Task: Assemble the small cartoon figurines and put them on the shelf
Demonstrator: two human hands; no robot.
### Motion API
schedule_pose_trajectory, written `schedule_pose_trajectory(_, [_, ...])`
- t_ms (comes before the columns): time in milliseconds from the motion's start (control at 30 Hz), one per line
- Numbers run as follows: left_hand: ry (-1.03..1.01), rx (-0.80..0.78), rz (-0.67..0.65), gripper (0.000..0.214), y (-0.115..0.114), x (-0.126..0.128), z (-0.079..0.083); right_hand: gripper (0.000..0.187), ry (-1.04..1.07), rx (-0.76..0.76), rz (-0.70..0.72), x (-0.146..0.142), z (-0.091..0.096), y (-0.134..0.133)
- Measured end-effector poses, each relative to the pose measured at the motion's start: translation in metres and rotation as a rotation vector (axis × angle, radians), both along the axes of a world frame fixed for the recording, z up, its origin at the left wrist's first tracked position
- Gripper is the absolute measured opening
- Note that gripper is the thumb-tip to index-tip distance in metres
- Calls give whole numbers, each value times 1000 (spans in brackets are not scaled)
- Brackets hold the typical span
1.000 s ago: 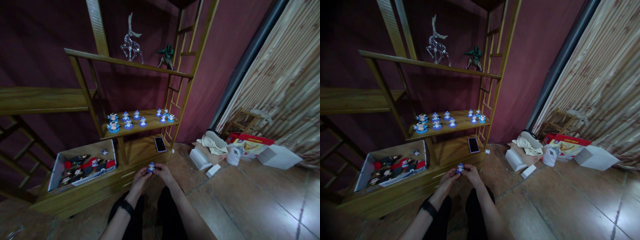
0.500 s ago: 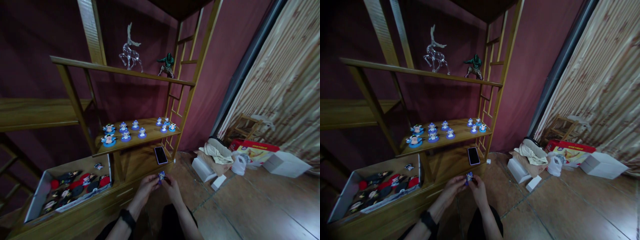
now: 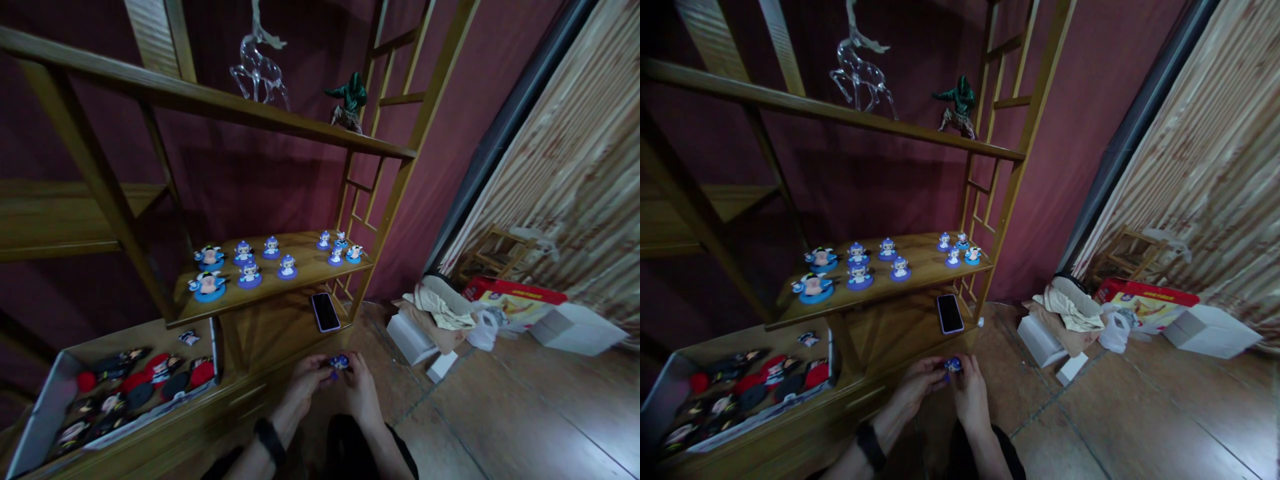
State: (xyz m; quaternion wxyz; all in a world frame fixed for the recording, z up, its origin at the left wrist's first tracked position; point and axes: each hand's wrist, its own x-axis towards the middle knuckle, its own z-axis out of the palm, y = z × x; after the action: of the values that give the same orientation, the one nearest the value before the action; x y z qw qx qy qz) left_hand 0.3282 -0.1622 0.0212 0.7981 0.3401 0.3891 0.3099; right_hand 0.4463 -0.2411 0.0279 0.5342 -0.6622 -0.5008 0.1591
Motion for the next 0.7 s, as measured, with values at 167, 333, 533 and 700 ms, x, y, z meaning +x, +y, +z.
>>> schedule_pose_trajectory(167, [-80, -127, -30, 23, 7, 1, -1, 25, -7, -17, 28, 3, -3, 4])
schedule_pose_trajectory(333, [-76, -189, -72, 18, 10, 4, -9, 25, 13, -54, 20, 6, -4, 2])
schedule_pose_trajectory(533, [-120, -207, -84, 21, 9, 8, -11, 29, 116, -21, 16, 8, -1, -1])
schedule_pose_trajectory(700, [-137, -317, -50, 14, 23, 5, -8, 34, 293, -22, 11, 10, 18, 4])
